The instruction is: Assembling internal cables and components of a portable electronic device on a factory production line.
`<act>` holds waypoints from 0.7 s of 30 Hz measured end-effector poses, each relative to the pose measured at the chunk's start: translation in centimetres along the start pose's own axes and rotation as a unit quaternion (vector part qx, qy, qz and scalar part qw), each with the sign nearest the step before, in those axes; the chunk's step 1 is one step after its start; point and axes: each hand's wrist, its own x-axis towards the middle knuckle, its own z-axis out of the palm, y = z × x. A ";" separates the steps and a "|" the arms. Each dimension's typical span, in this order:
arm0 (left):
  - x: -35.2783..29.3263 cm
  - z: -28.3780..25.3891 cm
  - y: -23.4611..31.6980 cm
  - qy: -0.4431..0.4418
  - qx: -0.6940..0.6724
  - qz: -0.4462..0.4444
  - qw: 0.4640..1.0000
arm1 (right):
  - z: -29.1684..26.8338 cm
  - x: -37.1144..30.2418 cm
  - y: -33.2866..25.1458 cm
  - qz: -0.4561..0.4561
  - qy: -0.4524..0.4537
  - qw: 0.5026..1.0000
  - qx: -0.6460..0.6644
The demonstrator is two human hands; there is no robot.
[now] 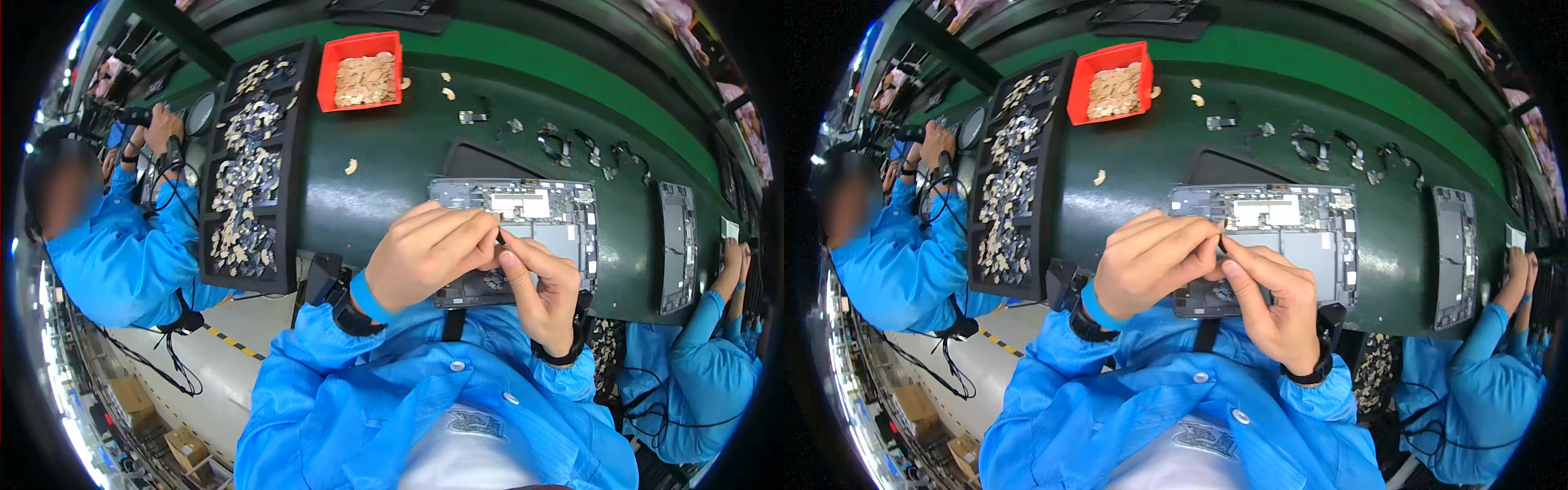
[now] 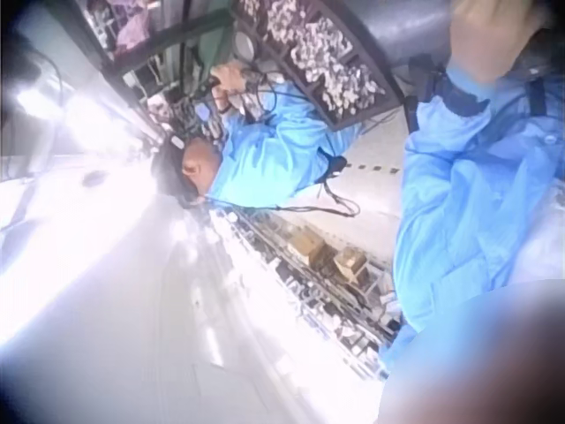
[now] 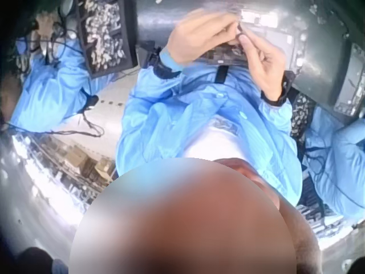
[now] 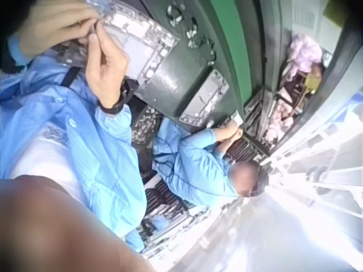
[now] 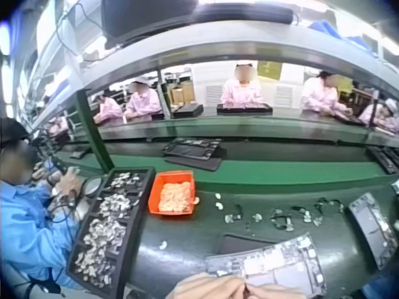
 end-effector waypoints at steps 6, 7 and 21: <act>4.4 -2.9 -8.2 0.055 0.145 -0.099 0.983 | 0.8 1.7 0.6 0.076 0.076 0.993 0.055; 5.5 -3.2 -10.3 0.069 0.191 -0.201 0.958 | 0.7 2.3 0.8 0.099 0.072 0.990 0.074; 0.5 1.3 -2.9 -0.037 -0.010 0.072 0.997 | -0.3 2.2 1.7 0.114 -0.037 0.993 0.008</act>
